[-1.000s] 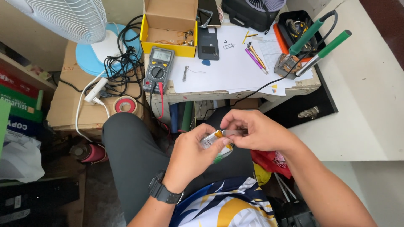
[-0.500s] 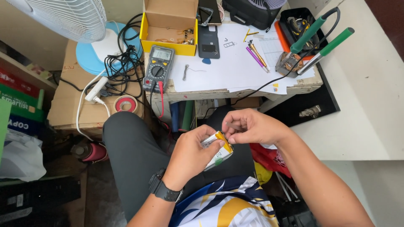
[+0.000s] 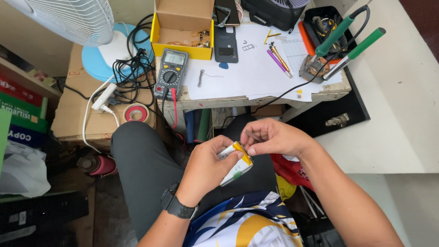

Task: The person holds a lithium-ion battery and uses a soldering iron to apply heat to the battery terminals. They use tweezers to hold a small wire or component while soldering.

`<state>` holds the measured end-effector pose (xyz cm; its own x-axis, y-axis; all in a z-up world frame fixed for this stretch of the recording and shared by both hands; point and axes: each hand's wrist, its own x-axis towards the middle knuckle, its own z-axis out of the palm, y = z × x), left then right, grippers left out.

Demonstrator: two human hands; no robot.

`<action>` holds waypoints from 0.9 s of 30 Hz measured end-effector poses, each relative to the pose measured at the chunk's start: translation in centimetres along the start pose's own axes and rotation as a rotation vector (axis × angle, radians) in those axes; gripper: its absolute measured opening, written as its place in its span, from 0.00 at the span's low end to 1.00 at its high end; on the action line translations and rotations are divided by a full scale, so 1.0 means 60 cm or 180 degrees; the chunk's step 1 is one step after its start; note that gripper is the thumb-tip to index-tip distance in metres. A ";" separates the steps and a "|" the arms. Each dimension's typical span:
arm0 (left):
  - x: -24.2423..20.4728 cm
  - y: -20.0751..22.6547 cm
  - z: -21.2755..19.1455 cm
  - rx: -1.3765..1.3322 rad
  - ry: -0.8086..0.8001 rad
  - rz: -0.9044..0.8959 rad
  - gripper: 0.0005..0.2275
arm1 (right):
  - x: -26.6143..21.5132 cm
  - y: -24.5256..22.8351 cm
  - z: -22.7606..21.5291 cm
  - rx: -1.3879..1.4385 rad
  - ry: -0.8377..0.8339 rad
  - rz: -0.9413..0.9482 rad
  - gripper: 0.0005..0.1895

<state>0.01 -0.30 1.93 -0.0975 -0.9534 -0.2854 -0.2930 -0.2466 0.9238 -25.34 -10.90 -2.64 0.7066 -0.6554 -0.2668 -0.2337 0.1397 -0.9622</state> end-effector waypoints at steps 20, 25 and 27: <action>-0.007 0.027 -0.008 0.0099 -0.0008 0.0002 0.14 | -0.005 -0.036 0.040 -0.0957 0.0324 0.0089 0.13; -0.002 0.023 -0.009 0.0158 0.0012 -0.0153 0.15 | -0.008 -0.036 0.045 -0.1043 0.0438 0.0056 0.14; -0.001 0.022 -0.010 0.0133 0.0001 -0.0089 0.15 | -0.007 -0.012 0.042 -0.0900 0.0496 0.0000 0.12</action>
<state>0.19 -0.67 3.34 -0.0885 -0.9463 -0.3108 -0.3352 -0.2656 0.9040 -23.79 -8.84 -1.97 0.6010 -0.7641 -0.2342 -0.4254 -0.0577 -0.9032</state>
